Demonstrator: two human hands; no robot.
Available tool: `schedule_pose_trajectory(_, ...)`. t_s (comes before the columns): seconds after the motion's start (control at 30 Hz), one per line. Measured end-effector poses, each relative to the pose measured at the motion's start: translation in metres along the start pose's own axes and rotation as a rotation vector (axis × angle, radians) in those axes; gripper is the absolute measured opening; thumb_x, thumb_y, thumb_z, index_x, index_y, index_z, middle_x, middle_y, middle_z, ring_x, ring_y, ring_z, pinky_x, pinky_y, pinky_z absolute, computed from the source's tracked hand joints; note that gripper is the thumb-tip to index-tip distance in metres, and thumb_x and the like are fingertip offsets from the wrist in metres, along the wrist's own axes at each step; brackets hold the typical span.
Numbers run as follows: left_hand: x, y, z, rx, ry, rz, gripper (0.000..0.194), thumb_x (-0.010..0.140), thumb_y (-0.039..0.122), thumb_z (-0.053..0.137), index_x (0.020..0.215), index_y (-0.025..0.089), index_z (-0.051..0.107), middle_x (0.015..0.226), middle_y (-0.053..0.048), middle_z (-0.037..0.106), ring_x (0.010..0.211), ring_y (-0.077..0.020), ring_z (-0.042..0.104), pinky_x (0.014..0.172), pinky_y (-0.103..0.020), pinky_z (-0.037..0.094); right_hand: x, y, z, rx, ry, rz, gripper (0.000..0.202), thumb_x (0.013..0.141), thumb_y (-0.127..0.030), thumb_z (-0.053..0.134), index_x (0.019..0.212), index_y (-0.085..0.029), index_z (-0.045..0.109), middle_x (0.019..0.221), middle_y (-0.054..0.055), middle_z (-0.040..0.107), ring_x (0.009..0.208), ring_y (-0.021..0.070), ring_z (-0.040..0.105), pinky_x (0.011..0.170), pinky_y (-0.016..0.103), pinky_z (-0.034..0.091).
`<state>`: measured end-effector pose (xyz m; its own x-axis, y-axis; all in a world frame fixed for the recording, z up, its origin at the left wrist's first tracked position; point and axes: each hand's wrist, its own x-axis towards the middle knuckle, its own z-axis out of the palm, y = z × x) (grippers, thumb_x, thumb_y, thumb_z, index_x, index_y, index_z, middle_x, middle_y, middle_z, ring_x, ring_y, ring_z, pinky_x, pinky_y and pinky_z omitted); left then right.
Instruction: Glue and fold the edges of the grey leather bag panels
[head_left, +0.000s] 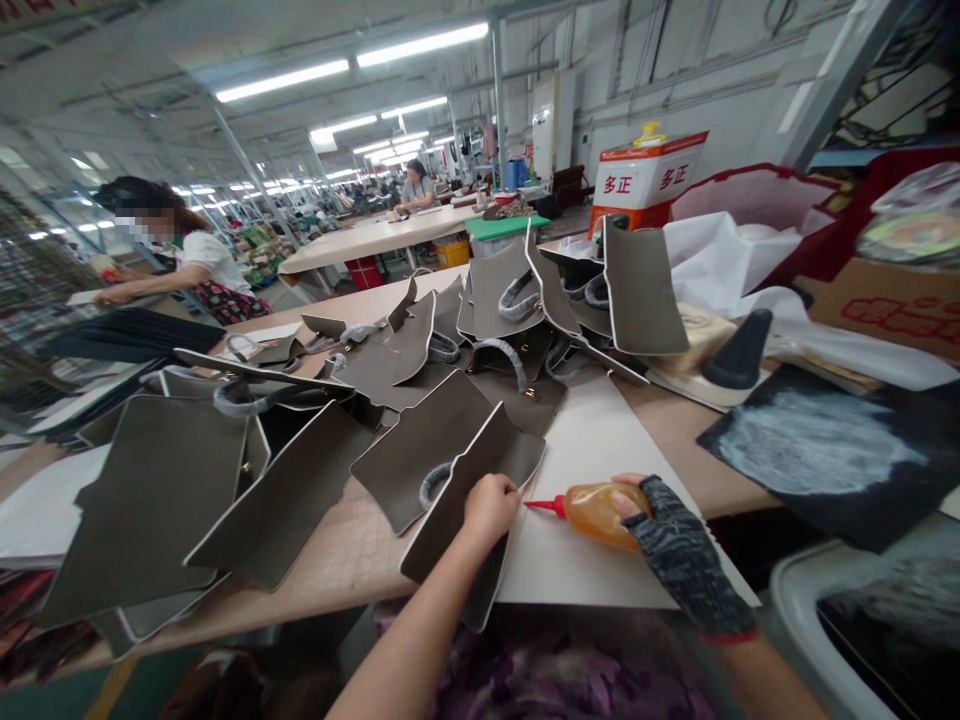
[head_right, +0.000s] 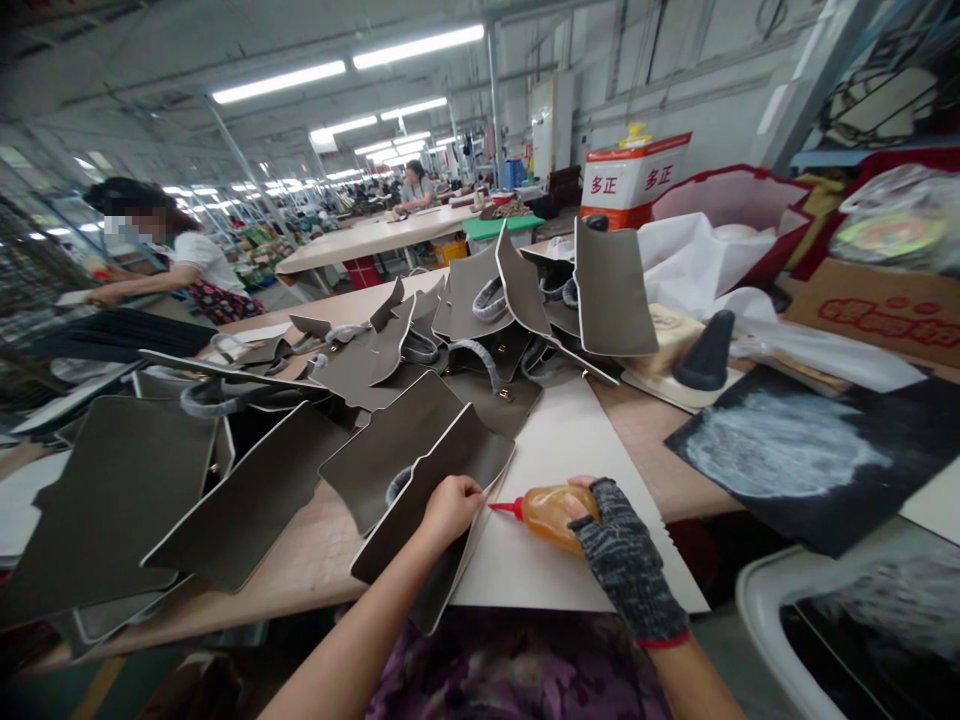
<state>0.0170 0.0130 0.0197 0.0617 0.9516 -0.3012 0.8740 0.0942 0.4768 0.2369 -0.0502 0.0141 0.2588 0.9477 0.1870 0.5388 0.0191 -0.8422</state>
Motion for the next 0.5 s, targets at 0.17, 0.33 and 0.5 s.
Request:
schedule_pose_trajectory(0.17,0.0,-0.001,0.001,0.004,0.006,0.009,0.019,0.075,0.021,0.052,0.08,0.019,0.071,0.084,-0.005,0.071,0.078,-0.0168,0.063,0.064,-0.022,0.042,-0.009,-0.009,-0.002,0.001,-0.009,0.025,0.039,0.077,-0.052,0.046,0.093,-0.019,0.057,0.092,0.01,0.062,0.086,0.0261,0.059,0.081,0.042,0.048)
schedule_pose_trajectory(0.33,0.0,-0.003,0.002,0.006,0.009,0.014,0.018,0.075,0.021,0.053,0.08,0.018,0.07,0.085,-0.005,0.071,0.079,-0.0166,0.063,0.064,-0.022,0.042,-0.02,-0.015,-0.004,0.048,-0.073,0.086,0.042,0.077,-0.054,0.045,0.096,-0.018,0.057,0.093,0.011,0.062,0.084,0.0252,0.06,0.076,0.039,0.052)
schedule_pose_trajectory(0.5,0.0,-0.002,0.001,0.011,0.008,0.024,0.019,0.077,0.021,0.052,0.081,0.018,0.07,0.086,-0.005,0.071,0.08,-0.016,0.062,0.065,-0.021,0.042,-0.033,-0.015,-0.001,0.085,-0.089,0.091,0.04,0.078,-0.054,0.048,0.095,-0.019,0.058,0.095,0.011,0.063,0.088,0.0256,0.06,0.078,0.038,0.051)
